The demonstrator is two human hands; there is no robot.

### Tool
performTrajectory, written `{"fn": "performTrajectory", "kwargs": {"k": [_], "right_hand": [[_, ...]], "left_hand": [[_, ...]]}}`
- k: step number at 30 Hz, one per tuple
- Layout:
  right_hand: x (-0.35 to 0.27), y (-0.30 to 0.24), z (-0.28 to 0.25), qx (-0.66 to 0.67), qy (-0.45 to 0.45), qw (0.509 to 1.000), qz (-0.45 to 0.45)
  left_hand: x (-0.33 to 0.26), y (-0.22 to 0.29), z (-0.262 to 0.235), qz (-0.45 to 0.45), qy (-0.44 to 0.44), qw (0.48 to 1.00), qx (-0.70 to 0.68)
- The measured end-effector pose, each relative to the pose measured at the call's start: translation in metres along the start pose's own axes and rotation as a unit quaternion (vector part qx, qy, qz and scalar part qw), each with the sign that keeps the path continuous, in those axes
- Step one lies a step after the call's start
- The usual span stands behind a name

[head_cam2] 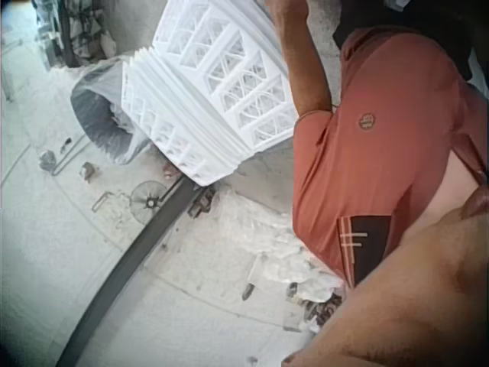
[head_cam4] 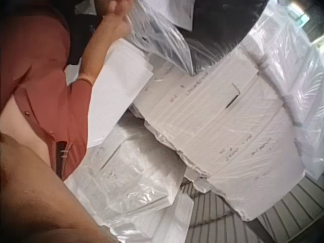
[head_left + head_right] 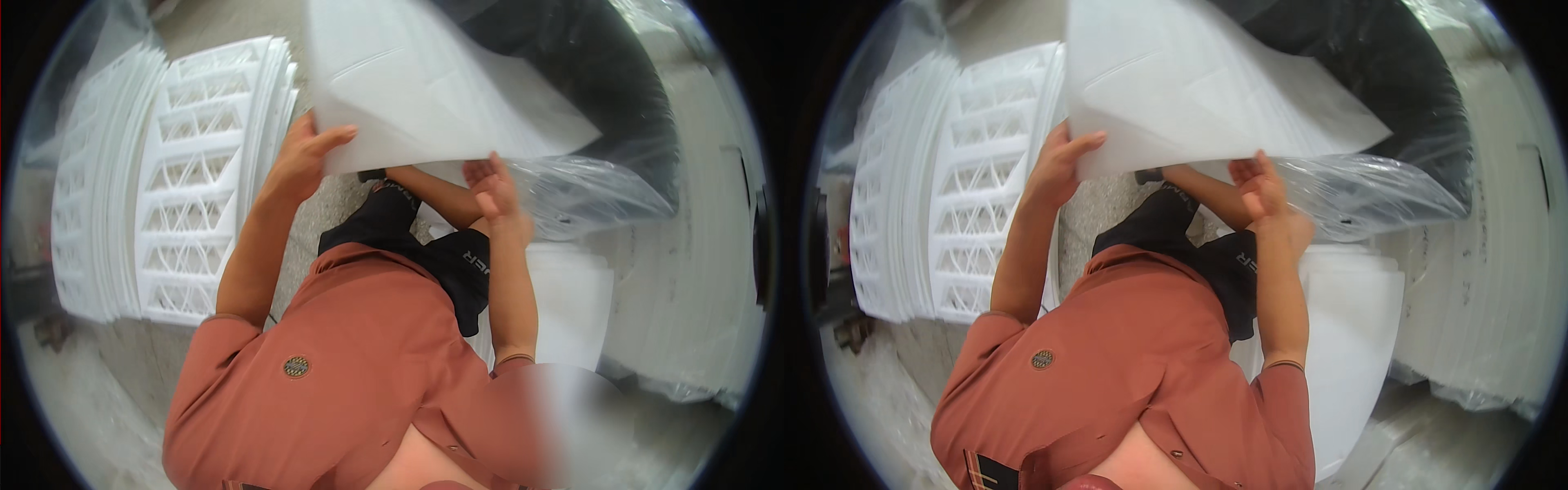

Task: The recorder is removing small foam cutouts from larger foam structures and placing them into a bin.

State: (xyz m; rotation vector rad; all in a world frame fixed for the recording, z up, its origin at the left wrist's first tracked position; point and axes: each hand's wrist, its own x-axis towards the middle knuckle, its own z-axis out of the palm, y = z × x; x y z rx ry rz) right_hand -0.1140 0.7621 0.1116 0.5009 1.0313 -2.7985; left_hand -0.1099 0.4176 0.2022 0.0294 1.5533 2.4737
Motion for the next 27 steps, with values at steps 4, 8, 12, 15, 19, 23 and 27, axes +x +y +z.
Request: {"fn": "performTrajectory", "kwargs": {"k": [4,8,12,15,19,23,27], "right_hand": [[-0.003,0.016,0.018,-0.024,0.029,0.999,0.0],[0.005,0.016,0.013,-0.024,0.059,0.998,-0.001],[0.025,0.007,-0.012,-0.016,0.078,0.997,0.009],[0.039,-0.002,-0.028,-0.033,0.077,0.996,0.02],[0.058,-0.016,-0.031,-0.066,0.097,0.993,0.014],[0.07,-0.023,-0.032,-0.068,0.07,0.995,0.002],[0.048,-0.007,-0.024,-0.423,0.185,0.879,-0.116]], "left_hand": [[-0.006,-0.01,-0.025,-0.008,0.027,0.999,-0.03],[0.01,-0.02,-0.01,-0.034,0.114,0.991,-0.06],[0.034,-0.044,0.0,0.005,0.119,0.992,-0.029],[0.053,-0.057,0.005,0.03,0.115,0.993,-0.002],[0.067,-0.047,0.02,0.035,0.068,0.997,0.0],[0.078,-0.04,0.017,0.001,0.035,0.999,0.008],[0.069,-0.049,0.012,-0.068,0.016,0.996,0.047]]}}
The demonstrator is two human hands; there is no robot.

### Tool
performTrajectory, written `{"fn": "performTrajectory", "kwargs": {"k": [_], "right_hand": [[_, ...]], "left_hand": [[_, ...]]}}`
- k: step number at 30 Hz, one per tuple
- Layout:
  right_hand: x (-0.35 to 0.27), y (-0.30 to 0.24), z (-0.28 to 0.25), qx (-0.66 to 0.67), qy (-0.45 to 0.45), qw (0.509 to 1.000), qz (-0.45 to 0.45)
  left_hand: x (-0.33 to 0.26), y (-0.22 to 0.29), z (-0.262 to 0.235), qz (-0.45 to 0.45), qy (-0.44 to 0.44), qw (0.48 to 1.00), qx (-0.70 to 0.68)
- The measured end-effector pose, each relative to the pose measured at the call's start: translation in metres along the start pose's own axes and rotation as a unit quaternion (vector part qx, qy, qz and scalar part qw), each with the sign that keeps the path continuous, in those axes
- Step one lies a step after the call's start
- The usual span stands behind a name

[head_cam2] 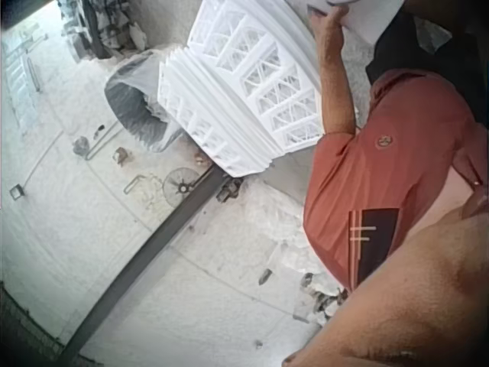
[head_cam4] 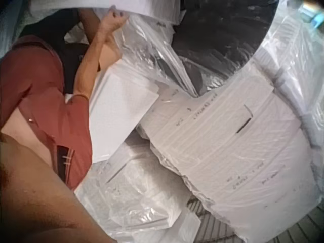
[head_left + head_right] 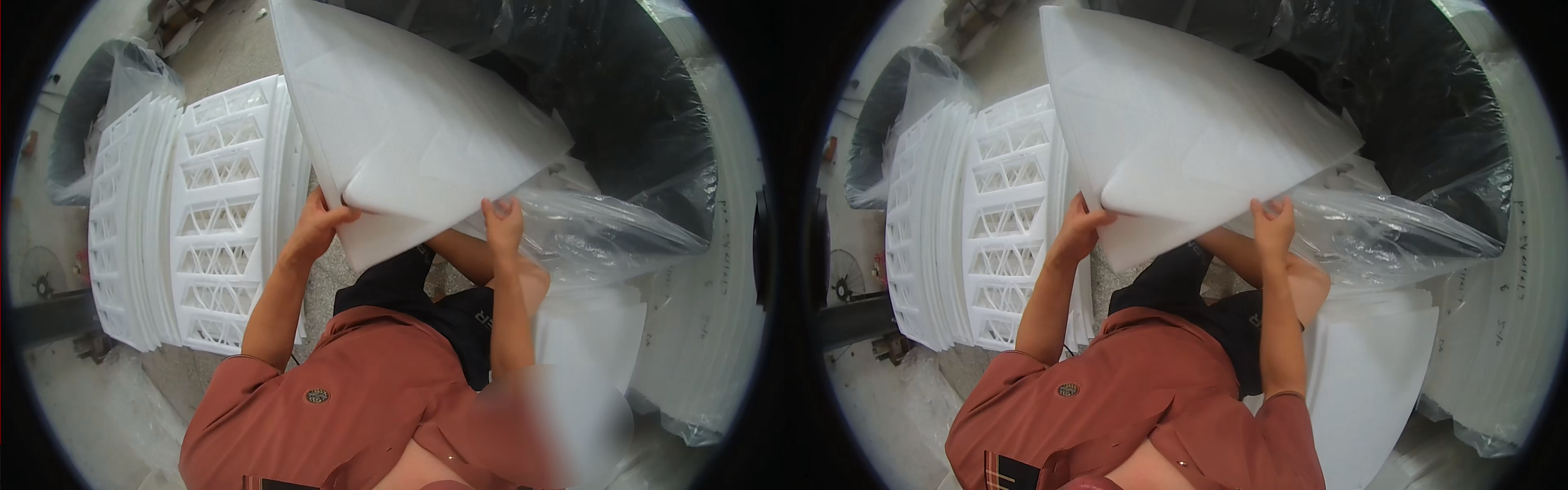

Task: The recorder is removing small foam cutouts from larger foam structures and placing them into a bin.

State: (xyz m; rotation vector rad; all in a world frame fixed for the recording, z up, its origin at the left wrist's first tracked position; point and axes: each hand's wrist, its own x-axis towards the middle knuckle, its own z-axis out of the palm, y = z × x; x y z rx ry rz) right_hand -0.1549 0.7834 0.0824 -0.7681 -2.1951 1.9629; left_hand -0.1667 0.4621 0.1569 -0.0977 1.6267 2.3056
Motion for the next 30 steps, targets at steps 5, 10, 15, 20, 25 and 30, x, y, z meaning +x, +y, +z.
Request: {"fn": "performTrajectory", "kwargs": {"k": [5,10,15,20,25,30], "right_hand": [[-0.08,-0.09,0.044,-0.21,-0.125,0.884,-0.398],[-0.067,-0.074,0.065,-0.205,-0.21,0.891,-0.346],[-0.065,-0.055,0.065,-0.117,-0.208,0.913,-0.332],[-0.039,-0.054,0.042,-0.028,-0.14,0.983,-0.118],[0.024,-0.026,0.006,0.274,-0.079,0.958,0.022],[0.013,-0.071,0.006,0.166,0.102,0.971,-0.138]], "left_hand": [[-0.017,-0.018,0.014,-0.044,0.001,0.998,0.039],[-0.024,-0.03,0.035,-0.056,-0.007,0.998,0.029],[-0.011,-0.028,0.043,0.007,0.08,0.996,0.027],[-0.002,-0.019,0.034,0.016,0.072,0.994,-0.08],[-0.01,-0.018,0.041,0.045,0.058,0.995,-0.065],[-0.014,-0.012,0.042,0.062,0.066,0.994,-0.057]]}}
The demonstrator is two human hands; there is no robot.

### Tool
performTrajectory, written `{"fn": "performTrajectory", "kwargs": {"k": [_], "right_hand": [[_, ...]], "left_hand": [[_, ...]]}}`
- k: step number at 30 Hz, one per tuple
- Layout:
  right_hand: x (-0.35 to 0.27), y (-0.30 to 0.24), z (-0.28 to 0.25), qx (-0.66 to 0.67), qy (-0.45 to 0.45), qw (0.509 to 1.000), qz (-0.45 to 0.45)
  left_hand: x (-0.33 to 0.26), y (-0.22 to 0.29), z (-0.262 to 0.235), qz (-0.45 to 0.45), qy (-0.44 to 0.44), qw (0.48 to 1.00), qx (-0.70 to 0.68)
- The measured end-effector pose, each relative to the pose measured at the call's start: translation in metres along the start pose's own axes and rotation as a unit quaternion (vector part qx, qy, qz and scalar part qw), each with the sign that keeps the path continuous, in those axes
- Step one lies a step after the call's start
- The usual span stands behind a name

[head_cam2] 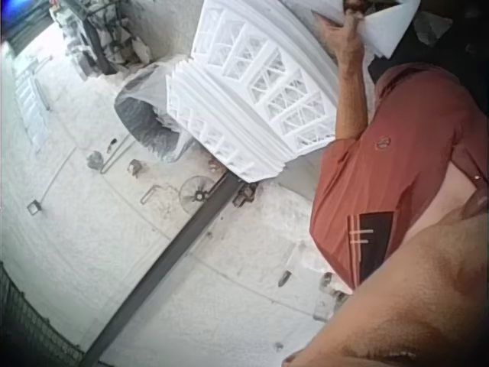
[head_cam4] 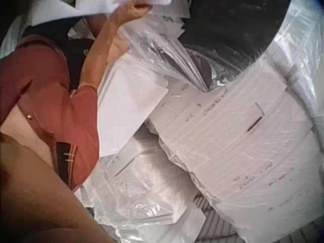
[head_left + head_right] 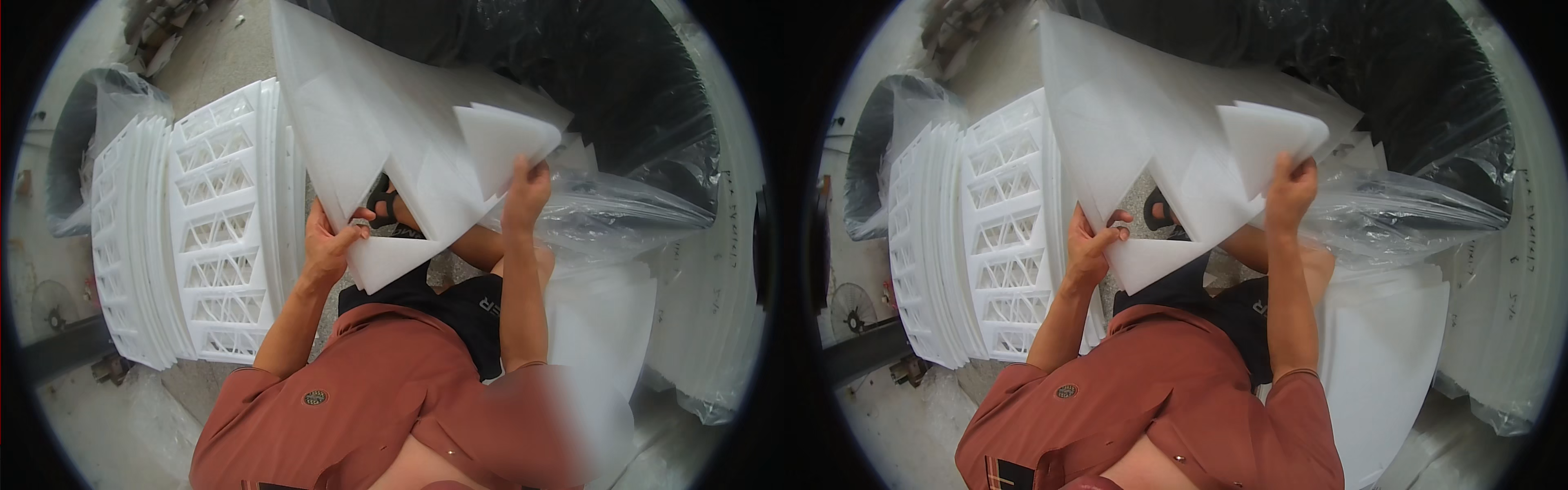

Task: The recorder is removing small foam cutouts from larger foam structures and placing them into a bin.

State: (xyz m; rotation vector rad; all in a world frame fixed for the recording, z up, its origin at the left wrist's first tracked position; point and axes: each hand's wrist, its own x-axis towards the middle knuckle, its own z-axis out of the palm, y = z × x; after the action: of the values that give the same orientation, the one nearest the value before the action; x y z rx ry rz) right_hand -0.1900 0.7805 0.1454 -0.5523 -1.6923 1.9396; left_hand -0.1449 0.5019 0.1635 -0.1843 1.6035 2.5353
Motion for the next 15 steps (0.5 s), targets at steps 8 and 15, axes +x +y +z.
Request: {"fn": "performTrajectory", "kwargs": {"k": [8,15], "right_hand": [[-0.068,-0.01,0.076,-0.126,-0.405,0.872,-0.242],[-0.097,0.007,0.09,-0.245,-0.348,0.837,-0.344]], "left_hand": [[-0.02,0.003,-0.019,-0.154,-0.238,0.958,0.048],[0.044,0.029,-0.042,-0.005,0.027,0.999,-0.02]]}}
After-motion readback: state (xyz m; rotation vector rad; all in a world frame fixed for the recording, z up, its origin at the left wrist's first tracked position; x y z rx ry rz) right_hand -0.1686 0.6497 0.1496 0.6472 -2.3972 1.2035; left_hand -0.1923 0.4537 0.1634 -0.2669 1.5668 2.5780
